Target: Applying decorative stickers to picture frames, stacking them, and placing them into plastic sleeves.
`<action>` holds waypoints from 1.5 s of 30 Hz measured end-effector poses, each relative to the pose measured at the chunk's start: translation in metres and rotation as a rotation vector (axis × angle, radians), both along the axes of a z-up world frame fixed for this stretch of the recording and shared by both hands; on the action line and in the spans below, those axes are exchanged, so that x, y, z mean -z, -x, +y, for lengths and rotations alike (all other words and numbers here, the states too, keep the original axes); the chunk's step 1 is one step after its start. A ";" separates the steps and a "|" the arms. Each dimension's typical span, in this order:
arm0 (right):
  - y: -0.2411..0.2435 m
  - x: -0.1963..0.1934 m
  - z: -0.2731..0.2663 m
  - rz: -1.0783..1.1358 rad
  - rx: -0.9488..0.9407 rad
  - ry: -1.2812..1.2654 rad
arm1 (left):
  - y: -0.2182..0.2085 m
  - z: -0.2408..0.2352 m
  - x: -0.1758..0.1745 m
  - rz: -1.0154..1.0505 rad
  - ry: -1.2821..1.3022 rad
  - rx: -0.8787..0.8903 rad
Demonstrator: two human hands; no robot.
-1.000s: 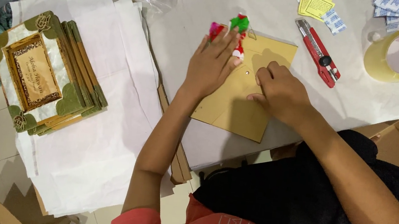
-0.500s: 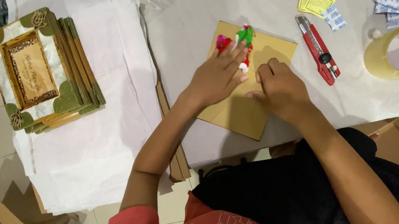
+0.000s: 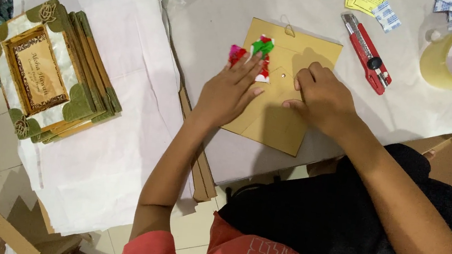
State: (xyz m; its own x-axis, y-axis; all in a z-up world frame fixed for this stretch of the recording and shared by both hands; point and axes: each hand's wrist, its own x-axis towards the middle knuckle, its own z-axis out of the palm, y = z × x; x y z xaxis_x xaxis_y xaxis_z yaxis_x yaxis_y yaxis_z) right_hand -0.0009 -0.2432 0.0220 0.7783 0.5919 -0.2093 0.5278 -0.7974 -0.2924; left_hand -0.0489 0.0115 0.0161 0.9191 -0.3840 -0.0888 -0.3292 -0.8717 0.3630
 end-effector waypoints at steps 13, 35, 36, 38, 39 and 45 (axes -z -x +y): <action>0.003 0.003 -0.005 -0.046 -0.005 -0.094 | 0.049 0.014 -0.021 0.028 0.107 -0.044; 0.000 -0.012 0.001 0.096 0.031 -0.006 | -0.013 -0.005 0.006 -0.410 0.250 -0.121; -0.001 -0.014 0.003 0.127 0.034 0.033 | -0.023 -0.010 -0.001 -0.409 0.297 -0.088; -0.004 0.004 -0.004 0.141 0.045 -0.065 | -0.045 -0.019 0.004 -0.429 0.335 -0.090; -0.006 0.013 -0.006 0.159 0.057 -0.164 | -0.055 -0.023 0.006 -0.445 0.371 -0.092; -0.006 0.015 -0.006 0.172 0.073 -0.176 | -0.084 -0.026 0.003 -0.374 0.353 -0.076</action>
State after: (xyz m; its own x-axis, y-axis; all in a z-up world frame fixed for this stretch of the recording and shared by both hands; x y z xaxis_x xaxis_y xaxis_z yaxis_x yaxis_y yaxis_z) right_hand 0.0051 -0.2490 0.0068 0.7819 0.5750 -0.2410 0.4014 -0.7600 -0.5111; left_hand 0.0347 -0.0149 0.0131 0.8897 -0.2627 0.3735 -0.4332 -0.7440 0.5087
